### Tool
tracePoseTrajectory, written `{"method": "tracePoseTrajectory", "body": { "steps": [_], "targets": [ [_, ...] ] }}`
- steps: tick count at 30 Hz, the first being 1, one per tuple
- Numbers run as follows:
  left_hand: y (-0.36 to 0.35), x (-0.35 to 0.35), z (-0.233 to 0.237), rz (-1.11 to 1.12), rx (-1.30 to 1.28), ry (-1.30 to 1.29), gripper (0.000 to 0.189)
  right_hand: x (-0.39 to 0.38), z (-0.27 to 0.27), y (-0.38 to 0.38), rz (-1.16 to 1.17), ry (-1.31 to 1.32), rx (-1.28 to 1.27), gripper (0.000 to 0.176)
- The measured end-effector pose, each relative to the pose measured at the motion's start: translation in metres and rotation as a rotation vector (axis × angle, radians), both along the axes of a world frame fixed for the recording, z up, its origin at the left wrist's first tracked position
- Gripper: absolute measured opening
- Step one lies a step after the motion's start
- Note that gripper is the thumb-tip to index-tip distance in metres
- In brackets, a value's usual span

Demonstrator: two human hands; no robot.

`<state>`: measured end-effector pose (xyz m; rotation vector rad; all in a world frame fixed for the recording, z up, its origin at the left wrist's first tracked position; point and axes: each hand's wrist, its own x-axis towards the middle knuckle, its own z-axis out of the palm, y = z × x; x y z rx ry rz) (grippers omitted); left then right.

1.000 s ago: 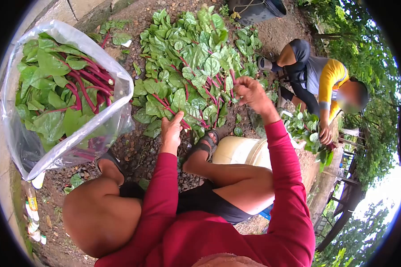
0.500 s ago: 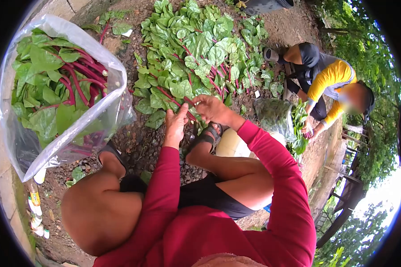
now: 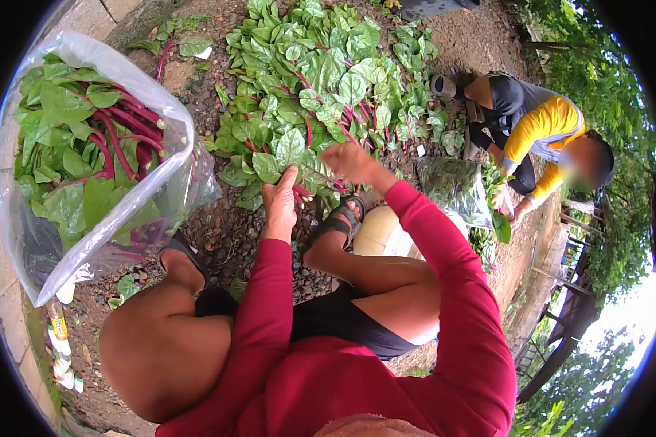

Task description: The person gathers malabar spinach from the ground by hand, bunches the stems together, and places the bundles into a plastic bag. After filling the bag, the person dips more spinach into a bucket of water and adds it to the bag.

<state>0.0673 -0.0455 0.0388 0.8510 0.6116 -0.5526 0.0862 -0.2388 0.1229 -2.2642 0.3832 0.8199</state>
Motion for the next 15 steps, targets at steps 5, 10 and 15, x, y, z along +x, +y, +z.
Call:
{"method": "tracePoseTrajectory", "body": {
  "steps": [5, 10, 15],
  "targets": [
    [0.007, 0.005, -0.003, 0.031, 0.077, -0.131, 0.03, 0.0, -0.076, -0.111, -0.099, -0.158, -0.439, 0.035],
    [0.008, 0.009, -0.005, 0.072, 0.107, -0.173, 0.039, -0.002, -0.113, -0.096, -0.208, -0.233, -0.434, 0.037],
    [0.005, 0.006, -0.007, 0.013, 0.169, -0.156, 0.037, 0.011, -0.126, -0.071, -0.201, -0.279, -0.487, 0.036]
  ]
}}
